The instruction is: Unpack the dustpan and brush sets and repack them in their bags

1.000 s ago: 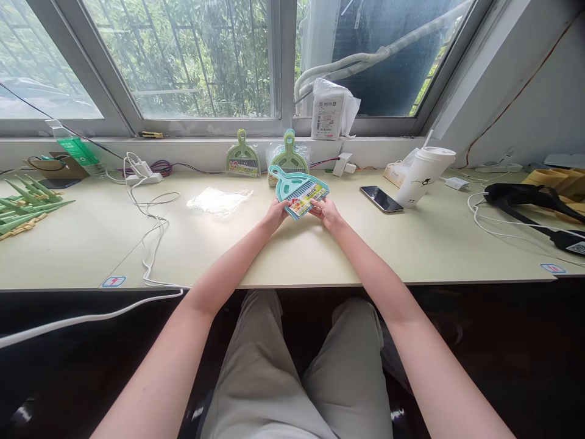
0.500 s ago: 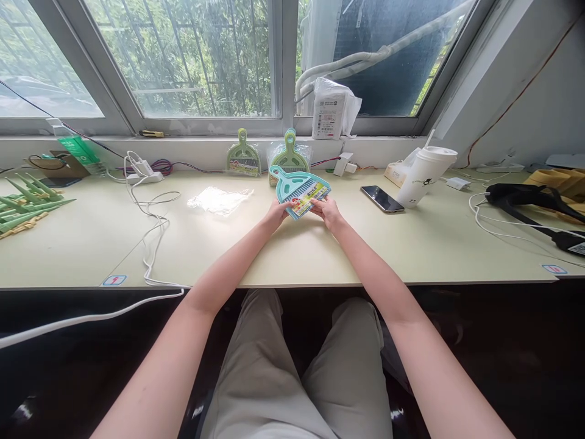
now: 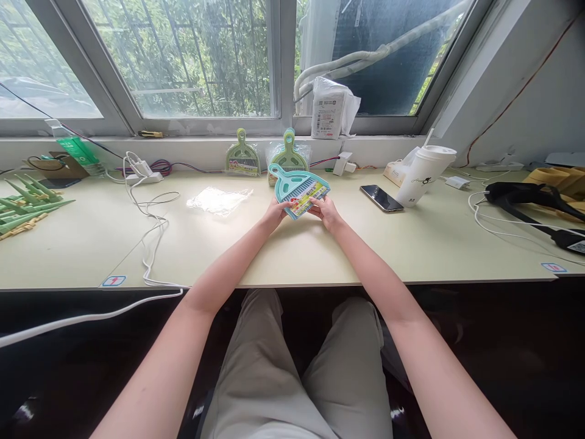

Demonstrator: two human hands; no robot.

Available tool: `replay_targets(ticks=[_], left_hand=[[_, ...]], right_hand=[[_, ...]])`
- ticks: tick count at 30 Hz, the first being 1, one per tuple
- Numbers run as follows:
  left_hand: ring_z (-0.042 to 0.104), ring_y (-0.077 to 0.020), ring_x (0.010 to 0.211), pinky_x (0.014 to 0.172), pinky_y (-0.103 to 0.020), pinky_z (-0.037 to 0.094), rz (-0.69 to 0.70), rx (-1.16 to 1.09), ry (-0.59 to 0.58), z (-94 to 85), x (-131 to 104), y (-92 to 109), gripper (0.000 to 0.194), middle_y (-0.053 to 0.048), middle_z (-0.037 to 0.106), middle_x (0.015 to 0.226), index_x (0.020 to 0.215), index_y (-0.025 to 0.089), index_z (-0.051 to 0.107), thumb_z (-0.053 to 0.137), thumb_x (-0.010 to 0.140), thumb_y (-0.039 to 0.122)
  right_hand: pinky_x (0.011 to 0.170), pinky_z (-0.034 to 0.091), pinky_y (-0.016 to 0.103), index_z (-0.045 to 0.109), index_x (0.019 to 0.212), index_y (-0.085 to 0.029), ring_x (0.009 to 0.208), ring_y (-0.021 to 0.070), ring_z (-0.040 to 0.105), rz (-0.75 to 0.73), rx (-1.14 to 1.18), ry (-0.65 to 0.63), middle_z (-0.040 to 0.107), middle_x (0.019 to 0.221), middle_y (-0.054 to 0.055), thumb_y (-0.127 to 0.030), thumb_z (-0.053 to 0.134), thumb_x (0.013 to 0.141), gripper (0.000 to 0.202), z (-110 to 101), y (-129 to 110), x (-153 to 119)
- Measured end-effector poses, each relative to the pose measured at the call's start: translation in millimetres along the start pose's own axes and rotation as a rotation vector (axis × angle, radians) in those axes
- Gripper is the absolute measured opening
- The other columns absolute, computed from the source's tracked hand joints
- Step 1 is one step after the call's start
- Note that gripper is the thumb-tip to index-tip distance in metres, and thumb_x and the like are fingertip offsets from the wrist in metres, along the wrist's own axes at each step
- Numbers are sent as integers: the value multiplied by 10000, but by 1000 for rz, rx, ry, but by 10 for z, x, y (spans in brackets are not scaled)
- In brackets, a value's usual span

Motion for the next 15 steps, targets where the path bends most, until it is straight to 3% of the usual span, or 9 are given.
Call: replay_targets(ticks=[15], left_hand=[[675, -255, 1083, 1071, -484, 465, -5, 3, -21, -27, 15, -1, 552, -68, 741, 1047, 1212, 158, 591, 660, 676, 44]], right_hand=[[891, 618, 352, 578, 935, -212, 752, 119, 727, 16, 26, 59, 741, 897, -19, -80, 682, 807, 211, 18, -15, -21]])
Point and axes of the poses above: each hand's wrist, its own x-axis towards the middle knuckle, its own z-axis out of the palm, y = z × x, the point moved 2 cm from there along x, towards the middle knuckle
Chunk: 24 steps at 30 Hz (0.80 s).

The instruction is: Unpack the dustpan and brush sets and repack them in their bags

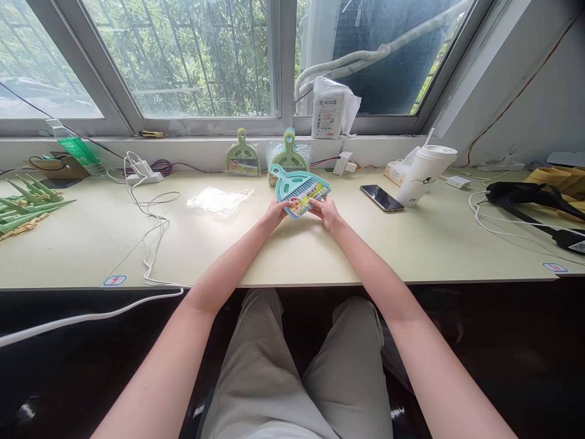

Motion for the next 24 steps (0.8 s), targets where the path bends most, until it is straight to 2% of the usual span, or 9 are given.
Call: replay_targets(ticks=[9, 13, 17, 20, 24], left_hand=[[666, -271, 1109, 1054, -489, 485, -8, 29, 9, 9, 0, 1, 486, -86, 735, 1083, 1141, 145, 598, 661, 665, 68], [670, -281, 1112, 1026, -471, 510, -49, 71, 13, -16, 7, 1, 461, -90, 745, 1062, 1147, 156, 606, 653, 688, 146], [670, -275, 1116, 1001, -432, 529, -48, 88, -32, -22, 4, 21, 487, -78, 749, 1065, 1168, 184, 614, 657, 682, 206], [675, -256, 1101, 1003, -421, 522, -49, 111, -36, 28, -48, 67, 505, -68, 750, 1056, 1184, 191, 602, 637, 681, 196], [667, -224, 1066, 1015, -427, 499, -73, 148, 35, 123, -151, 135, 472, -62, 750, 1008, 1168, 164, 581, 571, 699, 114]], right_hand=[[921, 608, 367, 578, 943, -198, 778, 134, 730, -1, 25, -14, 738, 911, 2, -61, 681, 800, 222, 3, 0, -10], [938, 600, 365, 577, 944, -201, 808, 138, 732, -17, 32, -12, 734, 925, 3, -56, 679, 794, 232, -18, 21, 20], [935, 601, 360, 569, 945, -208, 836, 140, 732, -25, 29, -7, 728, 924, -3, -56, 675, 786, 244, -35, 34, 47], [939, 598, 352, 568, 943, -208, 856, 138, 729, -29, 32, -7, 724, 933, -3, -54, 671, 785, 243, -33, 32, 52], [938, 599, 344, 572, 941, -202, 860, 138, 726, -29, 42, -1, 718, 944, 3, -48, 670, 785, 241, -27, 27, 49]])
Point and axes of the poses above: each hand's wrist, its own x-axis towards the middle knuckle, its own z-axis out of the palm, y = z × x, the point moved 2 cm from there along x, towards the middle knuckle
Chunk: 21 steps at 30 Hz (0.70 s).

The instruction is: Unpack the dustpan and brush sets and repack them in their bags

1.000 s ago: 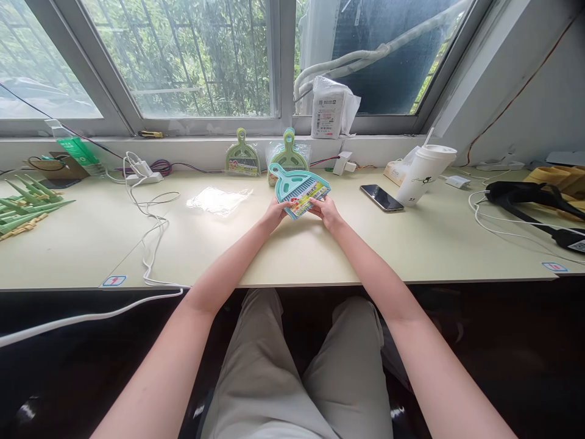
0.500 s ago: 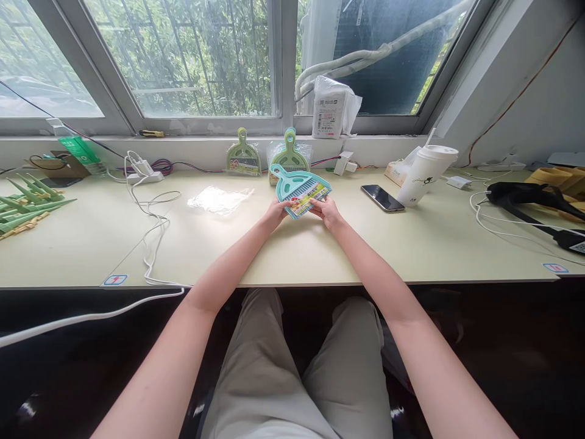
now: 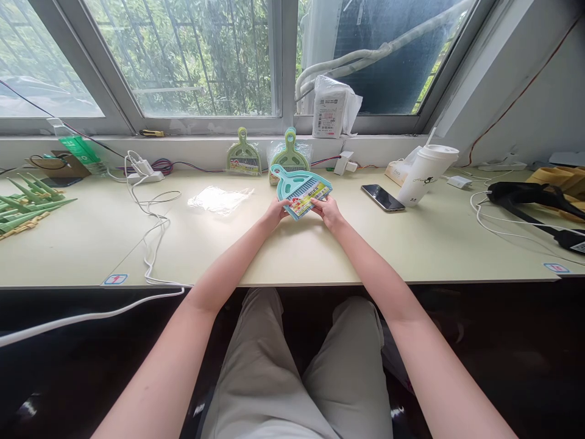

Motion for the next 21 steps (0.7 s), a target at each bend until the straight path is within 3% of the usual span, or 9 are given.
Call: replay_targets(ticks=[8, 21], left_hand=[[647, -201, 1005, 1021, -445, 480, -21, 25, 51, 19, -18, 14, 406, -74, 743, 957, 1107, 115, 572, 530, 713, 24], [675, -277, 1101, 1031, -459, 505, 35, -68, -62, -62, 90, -53, 554, -88, 754, 1039, 1164, 171, 620, 645, 619, 74]], right_hand=[[937, 600, 342, 571, 940, -200, 866, 138, 724, 3, 6, -5, 714, 960, 6, -51, 671, 778, 243, -9, 5, 7], [920, 610, 351, 565, 933, -217, 906, 157, 729, 4, -18, 0, 724, 925, -1, -65, 696, 749, 272, -5, -12, -5]])
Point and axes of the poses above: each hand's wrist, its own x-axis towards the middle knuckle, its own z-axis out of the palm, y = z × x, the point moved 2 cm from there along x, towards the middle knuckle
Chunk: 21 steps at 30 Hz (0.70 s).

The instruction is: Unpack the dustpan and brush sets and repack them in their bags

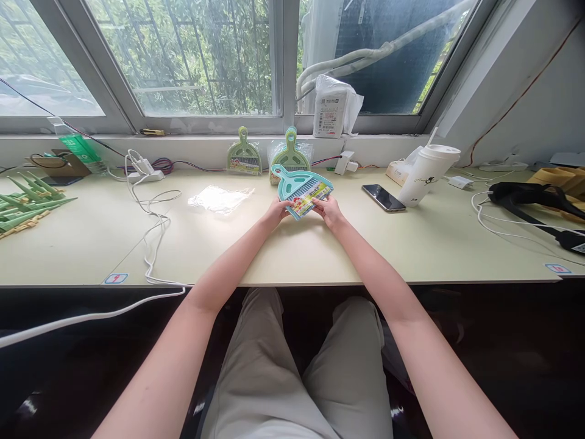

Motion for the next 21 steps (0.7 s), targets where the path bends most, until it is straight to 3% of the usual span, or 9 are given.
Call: replay_targets(ticks=[6, 9, 11, 13, 16, 19, 21], left_hand=[[671, -287, 1092, 954, -438, 544, -50, 79, 22, -54, 73, -60, 538, -99, 732, 1097, 1192, 197, 602, 681, 660, 223], [652, -285, 1114, 910, -431, 553, -73, 176, 165, -131, 127, -46, 543, -114, 668, 1232, 1286, 218, 521, 617, 772, 367], [627, -264, 1147, 917, -416, 541, -35, 281, 305, -227, 146, 11, 584, -126, 586, 1350, 1394, 240, 399, 543, 845, 379], [583, -235, 1201, 979, -395, 501, 61, 479, 438, -348, 136, 106, 602, -135, 505, 1428, 1454, 242, 298, 484, 884, 300], [441, -241, 1348, 1113, -406, 373, 206, 963, 638, -536, 75, 268, 613, -149, 436, 1477, 1455, 198, 314, 452, 859, 160], [294, -299, 1443, 1164, -459, 274, 170, 1346, 756, -704, 27, 346, 658, -185, 359, 1532, 1480, 133, 309, 460, 840, 134], [268, -324, 1455, 1176, -487, 222, 65, 1494, 742, -800, 24, 341, 699, -202, 348, 1543, 1507, 113, 285, 470, 833, 125]], right_hand=[[925, 605, 334, 572, 932, -209, 842, 135, 731, -5, 23, -10, 722, 922, -2, -59, 676, 770, 244, -17, 3, 11], [916, 610, 345, 573, 936, -210, 825, 136, 731, -8, 20, -8, 721, 891, -9, -50, 669, 767, 252, -21, 7, 9], [907, 616, 358, 570, 929, -213, 830, 146, 733, -4, 7, -2, 719, 876, -10, -44, 675, 754, 265, -18, 9, 1], [906, 617, 367, 566, 923, -215, 851, 156, 735, 2, -5, 5, 718, 873, -10, -40, 676, 743, 273, -11, 7, -12], [920, 610, 380, 568, 928, -216, 871, 165, 736, -2, -12, -2, 719, 868, -7, -41, 674, 741, 277, 2, -5, -31], [927, 606, 388, 572, 927, -216, 857, 165, 736, -10, -14, -14, 718, 855, -6, -44, 683, 735, 281, 5, -18, -43], [925, 605, 388, 574, 933, -219, 858, 165, 735, -4, -17, -12, 717, 852, -8, -45, 697, 723, 299, 0, -22, -45]])
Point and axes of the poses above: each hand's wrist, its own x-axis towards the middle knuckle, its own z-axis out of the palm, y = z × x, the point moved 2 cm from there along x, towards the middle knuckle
